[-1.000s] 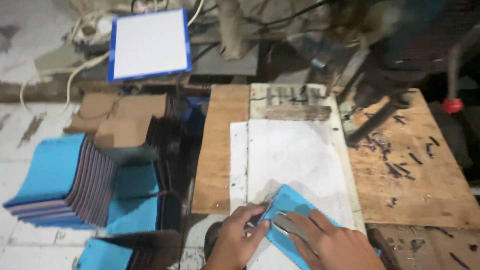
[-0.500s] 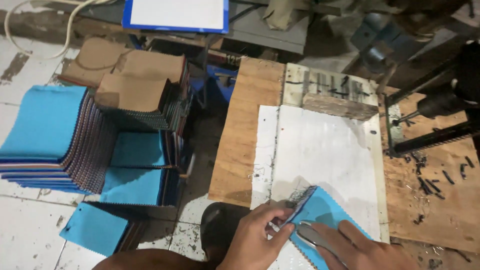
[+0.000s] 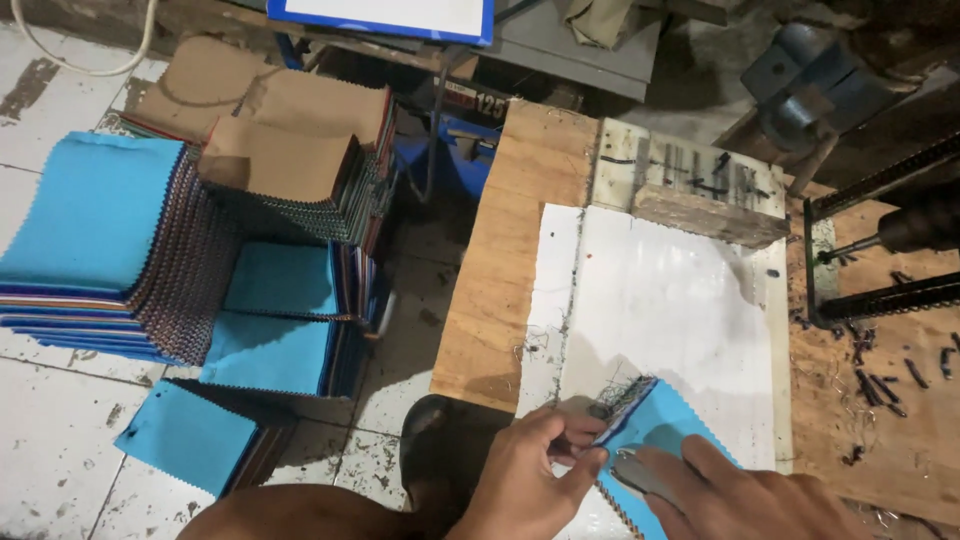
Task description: The person assembles notebooks by stacking blue and brown covers with inner pages, securing them with binder clips, and using a drill press to punch holes along the spine. They handle multiple notebook stacks, aligning them under the drill bit and operating the machine's lever to complete the binding process.
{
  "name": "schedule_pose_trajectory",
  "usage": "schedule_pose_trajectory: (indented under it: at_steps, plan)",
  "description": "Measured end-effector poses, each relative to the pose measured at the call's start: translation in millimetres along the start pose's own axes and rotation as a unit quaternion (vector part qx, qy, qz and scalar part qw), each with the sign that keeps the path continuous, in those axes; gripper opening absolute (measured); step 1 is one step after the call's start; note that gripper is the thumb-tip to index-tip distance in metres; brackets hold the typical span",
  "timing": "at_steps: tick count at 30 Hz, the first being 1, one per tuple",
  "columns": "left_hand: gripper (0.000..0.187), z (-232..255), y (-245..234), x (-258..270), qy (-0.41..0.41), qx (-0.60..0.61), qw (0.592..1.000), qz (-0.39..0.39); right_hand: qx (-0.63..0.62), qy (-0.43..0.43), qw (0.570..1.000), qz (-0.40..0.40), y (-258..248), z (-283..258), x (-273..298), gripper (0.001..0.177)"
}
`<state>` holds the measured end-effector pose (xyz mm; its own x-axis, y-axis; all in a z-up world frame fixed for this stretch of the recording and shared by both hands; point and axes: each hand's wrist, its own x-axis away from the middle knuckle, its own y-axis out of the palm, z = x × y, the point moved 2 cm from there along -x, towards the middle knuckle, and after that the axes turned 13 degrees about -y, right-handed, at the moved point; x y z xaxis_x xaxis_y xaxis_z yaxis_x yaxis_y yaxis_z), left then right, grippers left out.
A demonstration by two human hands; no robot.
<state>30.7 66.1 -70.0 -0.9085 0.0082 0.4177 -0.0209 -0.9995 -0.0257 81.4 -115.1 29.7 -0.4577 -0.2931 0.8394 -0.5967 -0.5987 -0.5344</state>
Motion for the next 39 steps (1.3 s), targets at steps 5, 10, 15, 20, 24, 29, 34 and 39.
schedule_pose_trajectory:
  at_steps: [5, 10, 15, 20, 24, 29, 34, 39]
  plan:
    - [0.027, -4, 2, -3, -0.066, 0.022, 0.997, -0.028, 0.011, -0.011, 1.0, -0.024, -5, 0, -4, 0.035]
    - [0.02, 4, 0, -1, -0.098, 0.028, 0.995, -0.006, 0.034, -0.025, 0.991, 0.13, 29, 0, -21, 0.03]
    - [0.018, 7, -1, -1, -0.142, 0.026, 0.99, 0.003, 0.03, 0.035, 0.952, 0.303, 84, 3, -30, 0.038]
    - [0.017, 7, 1, 2, -0.121, 0.054, 0.991, 0.017, 0.0, -0.084, 0.889, 0.45, 122, -10, -36, 0.053]
    - [0.013, 13, 4, 3, -0.174, 0.054, 0.983, 0.025, 0.028, -0.002, 0.911, 0.412, 106, -14, -23, 0.05]
    - [0.021, 21, 3, 5, -0.245, -0.002, 0.969, 0.024, -0.212, -0.012, 0.958, 0.191, 56, 2, -12, 0.051]
    - [0.012, 18, 8, 8, -0.246, 0.065, 0.965, 0.057, -0.14, -0.047, 0.953, 0.263, 61, -11, -7, 0.055]
    - [0.014, 20, 11, 5, -0.255, 0.011, 0.964, 0.068, -0.141, -0.13, 0.94, 0.281, 39, -13, -6, 0.045]
